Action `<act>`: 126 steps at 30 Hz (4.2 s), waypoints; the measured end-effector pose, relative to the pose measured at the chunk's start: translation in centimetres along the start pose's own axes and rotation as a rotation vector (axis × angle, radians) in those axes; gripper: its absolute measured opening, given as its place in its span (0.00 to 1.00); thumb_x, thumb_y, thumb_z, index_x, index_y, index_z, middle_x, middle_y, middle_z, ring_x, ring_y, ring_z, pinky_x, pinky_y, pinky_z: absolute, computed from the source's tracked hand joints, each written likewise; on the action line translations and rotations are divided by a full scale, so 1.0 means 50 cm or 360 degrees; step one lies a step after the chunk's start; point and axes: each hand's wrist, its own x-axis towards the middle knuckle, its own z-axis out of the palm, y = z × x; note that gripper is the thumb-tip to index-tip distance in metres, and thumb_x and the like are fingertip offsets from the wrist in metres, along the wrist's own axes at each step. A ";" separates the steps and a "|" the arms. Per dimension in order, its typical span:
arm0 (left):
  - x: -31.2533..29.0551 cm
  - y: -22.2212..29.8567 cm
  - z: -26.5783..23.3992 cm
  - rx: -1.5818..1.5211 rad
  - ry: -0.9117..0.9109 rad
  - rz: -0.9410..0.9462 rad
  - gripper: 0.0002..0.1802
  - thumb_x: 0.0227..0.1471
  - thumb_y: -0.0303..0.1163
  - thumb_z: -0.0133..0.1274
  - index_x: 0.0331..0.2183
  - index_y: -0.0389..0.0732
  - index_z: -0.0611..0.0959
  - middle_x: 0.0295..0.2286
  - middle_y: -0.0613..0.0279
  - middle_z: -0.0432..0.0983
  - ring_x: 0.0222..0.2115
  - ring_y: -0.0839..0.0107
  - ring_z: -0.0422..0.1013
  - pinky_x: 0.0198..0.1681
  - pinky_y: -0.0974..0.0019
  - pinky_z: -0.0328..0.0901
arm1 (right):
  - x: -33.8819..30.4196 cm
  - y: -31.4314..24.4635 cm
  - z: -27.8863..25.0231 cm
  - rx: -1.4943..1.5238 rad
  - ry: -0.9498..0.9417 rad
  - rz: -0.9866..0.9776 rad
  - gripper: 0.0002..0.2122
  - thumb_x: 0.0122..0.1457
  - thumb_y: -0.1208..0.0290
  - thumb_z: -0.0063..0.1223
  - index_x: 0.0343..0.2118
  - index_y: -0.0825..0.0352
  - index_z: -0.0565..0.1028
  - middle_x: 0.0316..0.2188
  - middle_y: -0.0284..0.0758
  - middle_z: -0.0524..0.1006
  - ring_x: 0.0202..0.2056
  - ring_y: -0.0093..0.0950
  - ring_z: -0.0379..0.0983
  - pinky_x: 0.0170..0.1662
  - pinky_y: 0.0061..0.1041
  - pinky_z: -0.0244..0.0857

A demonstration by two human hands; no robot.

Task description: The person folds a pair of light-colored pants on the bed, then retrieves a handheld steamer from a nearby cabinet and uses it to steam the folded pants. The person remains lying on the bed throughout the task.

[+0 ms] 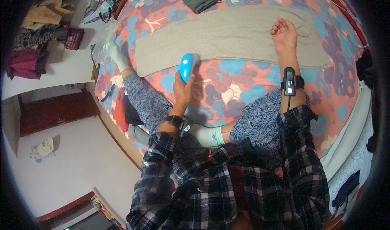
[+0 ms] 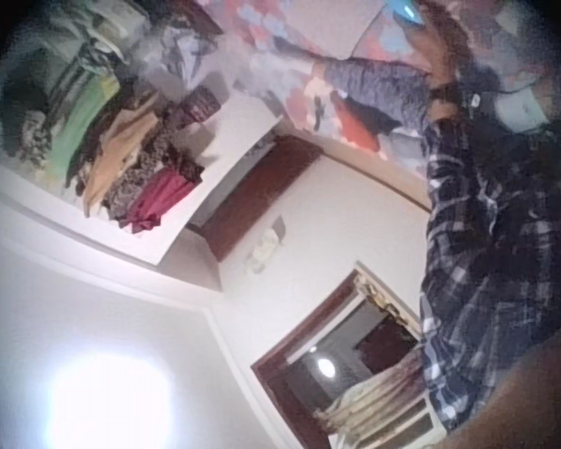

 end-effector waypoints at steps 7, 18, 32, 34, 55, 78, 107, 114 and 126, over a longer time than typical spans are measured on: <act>0.009 0.025 0.032 0.0071 0.0058 -0.0021 0.29 0.56 0.45 0.57 0.50 0.32 0.72 0.34 0.38 0.78 0.34 0.46 0.76 0.39 0.51 0.68 | -0.008 -0.004 0.006 0.0027 0.0021 -0.0021 0.13 0.61 0.63 0.52 0.37 0.71 0.75 0.28 0.35 0.73 0.30 0.28 0.67 0.34 0.29 0.64; -0.002 0.105 0.078 -0.0089 -0.0192 -0.0016 0.27 0.57 0.45 0.57 0.46 0.31 0.73 0.30 0.48 0.74 0.31 0.60 0.71 0.37 0.58 0.66 | -0.012 -0.013 0.015 0.0040 -0.0006 -0.0102 0.15 0.60 0.60 0.53 0.36 0.70 0.76 0.27 0.35 0.74 0.29 0.28 0.70 0.33 0.28 0.65; -0.009 0.183 0.149 -0.0101 -0.0457 0.0145 0.28 0.56 0.44 0.57 0.49 0.30 0.73 0.35 0.39 0.77 0.36 0.50 0.75 0.42 0.53 0.67 | -0.009 -0.037 0.015 0.0152 0.0019 -0.0184 0.14 0.57 0.61 0.55 0.35 0.69 0.75 0.27 0.35 0.74 0.28 0.28 0.70 0.32 0.28 0.67; -0.010 0.194 0.165 -0.0151 -0.0451 0.0247 0.29 0.55 0.44 0.57 0.50 0.30 0.73 0.36 0.39 0.77 0.37 0.50 0.75 0.43 0.53 0.67 | -0.008 -0.041 0.013 0.0179 0.0044 -0.0190 0.14 0.57 0.61 0.55 0.34 0.69 0.75 0.27 0.35 0.74 0.28 0.28 0.70 0.32 0.28 0.67; -0.020 0.288 0.250 -0.0275 -0.0712 0.0268 0.30 0.56 0.48 0.57 0.49 0.32 0.74 0.35 0.50 0.76 0.36 0.64 0.70 0.40 0.62 0.66 | -0.018 -0.045 0.023 0.0273 0.0024 -0.0177 0.13 0.59 0.62 0.53 0.36 0.70 0.75 0.28 0.36 0.74 0.29 0.28 0.69 0.34 0.28 0.66; 0.001 0.355 0.419 -0.0605 -0.0915 0.0689 0.33 0.51 0.40 0.60 0.53 0.31 0.70 0.32 0.41 0.78 0.32 0.54 0.75 0.38 0.58 0.67 | -0.083 -0.056 0.087 -0.0727 -0.0303 -0.1068 0.09 0.60 0.67 0.56 0.31 0.70 0.76 0.23 0.31 0.77 0.25 0.16 0.72 0.30 0.20 0.67; 0.035 0.424 0.477 0.0011 -0.1364 0.1069 0.17 0.50 0.39 0.60 0.35 0.35 0.79 0.29 0.46 0.78 0.30 0.53 0.74 0.34 0.57 0.66 | -0.073 -0.050 0.080 -0.0558 -0.0213 -0.0836 0.09 0.59 0.68 0.57 0.31 0.71 0.76 0.24 0.31 0.77 0.26 0.16 0.70 0.30 0.20 0.66; 0.021 0.550 0.517 -0.0099 -0.1000 -0.0017 0.22 0.52 0.41 0.62 0.43 0.36 0.78 0.33 0.45 0.79 0.32 0.51 0.75 0.37 0.53 0.68 | -0.061 -0.040 0.077 -0.0582 -0.0204 -0.0922 0.10 0.59 0.67 0.57 0.31 0.71 0.77 0.23 0.30 0.76 0.25 0.16 0.69 0.29 0.21 0.65; 0.071 0.354 0.373 -0.0140 -0.0731 0.0502 0.29 0.53 0.40 0.59 0.52 0.34 0.73 0.37 0.43 0.78 0.36 0.52 0.76 0.42 0.55 0.68 | -0.054 -0.031 0.074 -0.0542 -0.0203 -0.0895 0.11 0.59 0.64 0.56 0.31 0.70 0.77 0.22 0.30 0.76 0.25 0.17 0.71 0.29 0.20 0.67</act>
